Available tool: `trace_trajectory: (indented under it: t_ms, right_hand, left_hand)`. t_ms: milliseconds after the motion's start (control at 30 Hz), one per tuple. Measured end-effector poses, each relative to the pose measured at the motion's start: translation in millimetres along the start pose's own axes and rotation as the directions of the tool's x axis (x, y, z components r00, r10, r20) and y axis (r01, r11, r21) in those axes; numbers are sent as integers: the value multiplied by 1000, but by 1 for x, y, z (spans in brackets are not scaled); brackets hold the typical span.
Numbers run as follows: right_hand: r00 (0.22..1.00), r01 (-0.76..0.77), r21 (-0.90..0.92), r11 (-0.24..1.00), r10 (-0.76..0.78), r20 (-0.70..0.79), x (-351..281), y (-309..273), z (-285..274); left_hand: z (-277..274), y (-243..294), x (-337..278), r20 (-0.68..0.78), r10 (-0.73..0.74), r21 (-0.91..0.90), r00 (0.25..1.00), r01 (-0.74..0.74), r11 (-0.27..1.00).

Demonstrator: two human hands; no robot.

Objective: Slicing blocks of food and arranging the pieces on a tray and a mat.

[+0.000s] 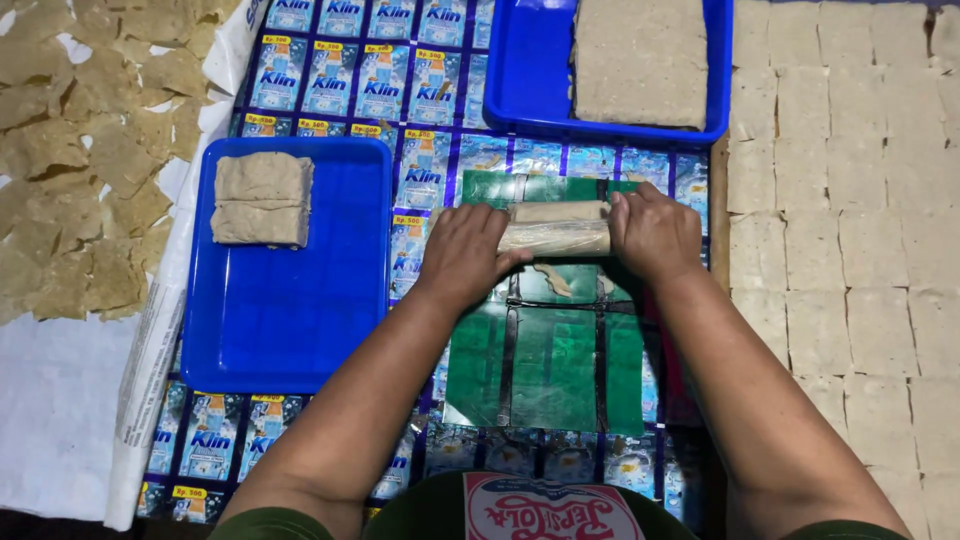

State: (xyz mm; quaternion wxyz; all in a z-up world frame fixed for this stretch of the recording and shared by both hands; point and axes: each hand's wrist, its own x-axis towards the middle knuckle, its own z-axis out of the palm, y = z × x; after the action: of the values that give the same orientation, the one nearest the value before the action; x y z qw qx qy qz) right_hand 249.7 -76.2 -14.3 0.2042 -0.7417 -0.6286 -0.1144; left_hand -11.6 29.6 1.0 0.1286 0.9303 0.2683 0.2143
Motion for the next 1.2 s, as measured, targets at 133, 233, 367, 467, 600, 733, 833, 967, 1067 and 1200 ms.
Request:
trace_trajectory:
  t_ms: [133,233,367,467,600,733,833,967,1067,1200]
  right_hand:
    - [998,-24,-6,1000,24,54,3,3,7]
    - [990,-80,-60,995,86,114,2,5,14]
    - [967,-90,-124,988,117,228,12,10,16]
    - [915,-169,-107,980,197,352,25,11,15]
    - [833,-285,-81,955,289,472,39,13,14]
    - [810,-296,-94,951,302,503,47,17,17]
    - [805,-290,-113,950,306,509,50,18,20]
    - [868,-268,-47,962,262,423,44,27,29]
    - [947,-160,-14,987,158,281,40,27,29]
    - [954,-145,-51,988,153,258,31,18,22]
  left_hand:
    - [18,-3,4,-103,-49,21,993,51,998]
    - [25,-5,8,-145,-127,40,981,134,990]
    - [30,-12,17,-153,-164,25,975,170,985]
    - [32,-19,29,-21,-248,66,969,249,966]
    - [40,-31,47,163,-356,121,920,339,933]
    - [40,-35,59,81,-353,31,932,352,936]
    - [41,-38,63,101,-404,9,909,405,914]
    - [36,-32,65,65,-428,-6,901,430,903]
    - [42,-35,58,-26,-359,63,933,360,931]
    - [42,-32,47,-6,-270,81,963,270,959]
